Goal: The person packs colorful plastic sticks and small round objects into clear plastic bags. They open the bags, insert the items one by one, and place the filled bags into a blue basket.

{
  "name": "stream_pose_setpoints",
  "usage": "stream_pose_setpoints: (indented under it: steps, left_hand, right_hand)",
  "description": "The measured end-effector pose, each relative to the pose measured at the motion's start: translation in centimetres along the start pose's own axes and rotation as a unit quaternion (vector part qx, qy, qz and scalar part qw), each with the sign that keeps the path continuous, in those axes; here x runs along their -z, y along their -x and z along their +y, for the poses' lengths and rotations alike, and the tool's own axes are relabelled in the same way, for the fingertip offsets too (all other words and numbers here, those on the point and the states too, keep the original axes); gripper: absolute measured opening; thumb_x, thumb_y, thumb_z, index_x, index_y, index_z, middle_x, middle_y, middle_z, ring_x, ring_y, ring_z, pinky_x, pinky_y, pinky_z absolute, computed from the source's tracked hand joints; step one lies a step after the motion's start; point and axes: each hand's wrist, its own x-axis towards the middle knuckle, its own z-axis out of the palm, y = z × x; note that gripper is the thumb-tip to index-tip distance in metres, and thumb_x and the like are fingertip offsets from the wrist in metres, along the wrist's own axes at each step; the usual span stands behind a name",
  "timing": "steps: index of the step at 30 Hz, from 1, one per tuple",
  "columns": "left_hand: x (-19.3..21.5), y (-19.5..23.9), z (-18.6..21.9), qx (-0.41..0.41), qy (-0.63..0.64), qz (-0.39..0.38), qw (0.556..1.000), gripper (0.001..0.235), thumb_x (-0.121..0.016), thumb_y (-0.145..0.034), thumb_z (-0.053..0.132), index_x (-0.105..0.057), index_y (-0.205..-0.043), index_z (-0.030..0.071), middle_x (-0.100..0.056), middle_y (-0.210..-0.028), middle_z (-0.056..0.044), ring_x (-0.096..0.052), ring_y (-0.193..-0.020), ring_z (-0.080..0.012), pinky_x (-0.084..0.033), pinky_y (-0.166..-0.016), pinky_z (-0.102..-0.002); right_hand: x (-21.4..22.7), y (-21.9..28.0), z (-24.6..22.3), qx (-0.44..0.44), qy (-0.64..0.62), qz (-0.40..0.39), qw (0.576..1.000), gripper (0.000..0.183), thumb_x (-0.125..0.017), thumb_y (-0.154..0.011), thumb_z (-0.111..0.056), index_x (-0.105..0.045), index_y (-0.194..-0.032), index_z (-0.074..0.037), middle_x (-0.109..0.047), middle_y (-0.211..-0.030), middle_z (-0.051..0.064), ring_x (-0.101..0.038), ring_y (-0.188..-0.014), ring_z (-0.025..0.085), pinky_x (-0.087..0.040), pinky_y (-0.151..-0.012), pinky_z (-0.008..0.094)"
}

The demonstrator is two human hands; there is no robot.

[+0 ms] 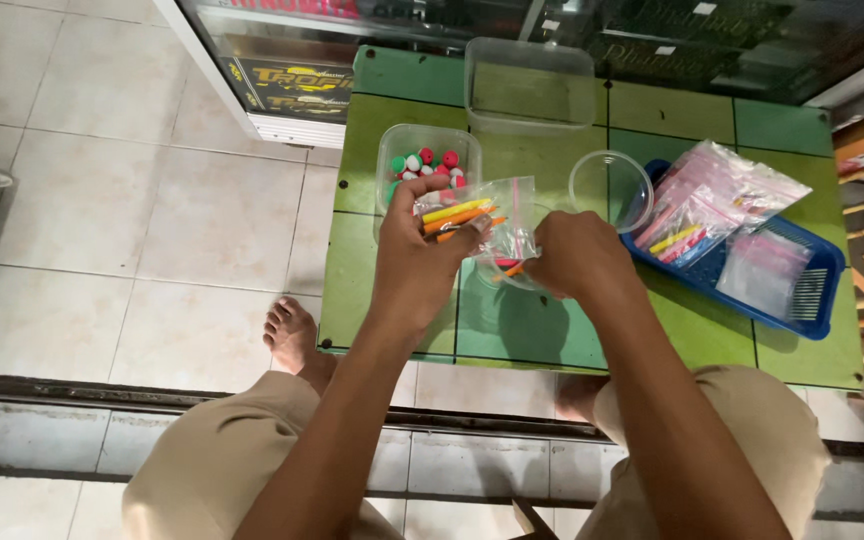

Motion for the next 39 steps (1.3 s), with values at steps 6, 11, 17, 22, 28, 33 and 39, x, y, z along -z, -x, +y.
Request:
stream_pose_setpoints:
  steps: [6,11,17,22,28,33,39]
  left_hand:
    - [-0.3,0.1,0.4,-0.007,0.001,0.003,1.000,0.059,-0.075,-0.071,0.002,-0.049,-0.123,0.003,-0.066,-0.091,-0.017,-0.067,-0.077,-0.0177,-0.059,-0.068,-0.027]
    - [-0.3,0.4,0.7,0.004,-0.007,-0.014,1.000,0.058,-0.073,-0.073,0.004,-0.047,-0.125,0.005,-0.066,-0.092,-0.016,-0.066,-0.077,-0.0155,-0.058,-0.070,-0.026]
    - [-0.3,0.0,0.6,-0.007,-0.001,-0.010,1.000,0.057,-0.073,-0.073,0.004,-0.047,-0.124,0.004,-0.067,-0.094,-0.018,-0.066,-0.078,-0.0168,-0.057,-0.072,-0.026]
    - [-0.7,0.0,0.6,-0.004,-0.002,-0.009,1.000,0.057,-0.072,-0.074,0.003,-0.047,-0.125,0.006,-0.066,-0.095,-0.019,-0.066,-0.079,-0.0177,-0.057,-0.073,-0.026]
    - [-0.9,-0.1,0.4,-0.016,-0.008,0.000,1.000,0.058,-0.074,-0.073,0.004,-0.048,-0.125,0.006,-0.066,-0.095,-0.020,-0.066,-0.080,-0.0190,-0.058,-0.073,-0.028]
    - [-2.5,0.5,2.6,0.056,-0.064,0.049,0.995,0.049,-0.073,-0.069,0.008,-0.053,-0.114,0.012,-0.065,-0.100,-0.012,-0.067,-0.078,-0.0163,-0.060,-0.072,-0.029]
    - [-2.8,-0.3,1.1,0.029,-0.043,0.034,0.998,0.052,-0.073,-0.069,0.002,-0.052,-0.116,0.011,-0.068,-0.094,-0.015,-0.069,-0.074,-0.0181,-0.057,-0.075,-0.027]
  right_hand:
    - [-2.2,-1.6,1.2,-0.028,0.022,0.034,0.999,0.043,-0.066,-0.068,-0.032,-0.067,-0.101,-0.004,-0.061,-0.085,0.024,-0.066,-0.078,0.044,-0.055,-0.056,0.056]
    - [-0.4,0.8,-0.7,-0.023,-0.033,0.043,0.998,0.043,-0.061,-0.073,-0.027,-0.065,-0.105,0.002,-0.061,-0.091,0.027,-0.064,-0.087,0.046,-0.056,-0.066,0.054]
    - [0.7,1.9,-1.3,-0.014,-0.022,0.051,0.998,0.038,-0.058,-0.080,-0.025,-0.066,-0.100,0.005,-0.062,-0.086,0.028,-0.064,-0.084,0.047,-0.056,-0.064,0.053]
    - [2.4,3.8,-1.9,0.003,0.010,0.077,0.997,0.029,-0.061,-0.080,-0.022,-0.066,-0.093,0.004,-0.062,-0.083,0.029,-0.063,-0.082,0.051,-0.055,-0.066,0.055]
    - [6.2,7.1,-1.7,0.011,0.004,0.143,0.990,0.016,-0.059,-0.083,-0.019,-0.072,-0.092,-0.020,-0.068,-0.081,0.021,-0.065,-0.083,0.048,-0.055,-0.072,0.056]
    - [10.4,9.2,-0.3,0.019,-0.181,0.180,0.967,0.014,-0.071,-0.086,-0.026,-0.076,-0.095,-0.015,-0.073,-0.088,0.005,-0.066,-0.072,0.015,-0.050,-0.066,0.031]
    - [9.5,8.0,3.9,0.151,-0.366,0.217,0.892,0.010,-0.068,-0.089,-0.006,-0.071,-0.097,-0.001,-0.069,-0.077,0.008,-0.064,-0.063,0.011,-0.055,-0.061,0.022]
